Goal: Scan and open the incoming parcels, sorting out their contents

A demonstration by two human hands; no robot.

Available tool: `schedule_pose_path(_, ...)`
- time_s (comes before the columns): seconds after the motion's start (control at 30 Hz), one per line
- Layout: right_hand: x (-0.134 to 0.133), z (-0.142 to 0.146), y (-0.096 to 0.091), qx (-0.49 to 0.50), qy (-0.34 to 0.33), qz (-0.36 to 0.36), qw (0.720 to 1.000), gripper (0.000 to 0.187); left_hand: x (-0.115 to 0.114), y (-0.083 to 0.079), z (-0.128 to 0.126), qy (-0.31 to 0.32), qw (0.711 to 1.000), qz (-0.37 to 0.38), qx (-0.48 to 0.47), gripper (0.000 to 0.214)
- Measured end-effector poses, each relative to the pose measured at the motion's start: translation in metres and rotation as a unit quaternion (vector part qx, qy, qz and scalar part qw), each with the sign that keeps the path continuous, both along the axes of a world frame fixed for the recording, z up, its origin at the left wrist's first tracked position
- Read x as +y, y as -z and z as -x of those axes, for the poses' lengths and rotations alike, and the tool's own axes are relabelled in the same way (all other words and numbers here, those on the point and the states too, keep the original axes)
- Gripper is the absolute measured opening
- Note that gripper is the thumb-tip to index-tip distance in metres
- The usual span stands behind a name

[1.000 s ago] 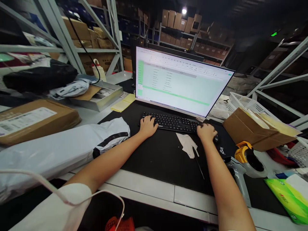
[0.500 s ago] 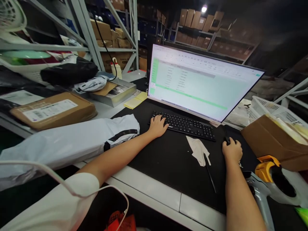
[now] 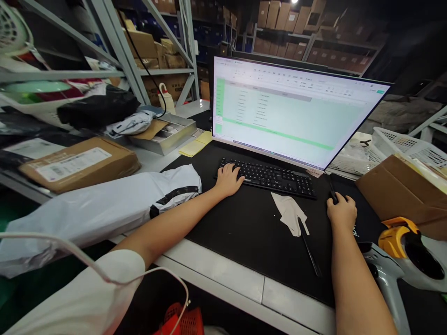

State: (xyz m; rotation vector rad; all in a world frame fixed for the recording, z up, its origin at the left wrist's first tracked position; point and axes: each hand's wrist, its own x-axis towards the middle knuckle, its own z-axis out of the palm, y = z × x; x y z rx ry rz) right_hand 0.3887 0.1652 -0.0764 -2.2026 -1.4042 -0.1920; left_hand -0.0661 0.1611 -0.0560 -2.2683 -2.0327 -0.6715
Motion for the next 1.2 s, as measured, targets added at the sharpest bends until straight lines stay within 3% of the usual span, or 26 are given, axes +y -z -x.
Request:
schedule_pose_path(0.27, 0.004, -0.001, 0.000, 0.016, 0.013, -0.009, 1.000, 0.056, 0.001, 0.000, 0.000, -0.001, 1.000, 0.005, -0.003, 0.056)
schedule_pose_path(0.43, 0.002, -0.003, -0.014, -0.025, 0.038, -0.056, 0.997, 0.063, -0.001, -0.001, 0.000, -0.003, 1.000, 0.000, 0.003, 0.055)
schedule_pose_path(0.57, 0.000, -0.011, -0.024, -0.027, 0.094, -0.012, 0.995, 0.061, -0.004, -0.003, 0.000, -0.005, 1.000, 0.000, 0.005, 0.055)
schedule_pose_path(0.8, -0.002, -0.009, -0.017, 0.003, 0.153, 0.006, 0.988, 0.061, -0.001, -0.003, 0.001, -0.004, 1.000, 0.006, 0.012, 0.055)
schedule_pose_path(1.2, -0.001, -0.017, -0.013, -0.003, 0.142, 0.029, 0.989, 0.057, -0.001, -0.003, 0.001, -0.001, 1.000, 0.017, 0.010, 0.057)
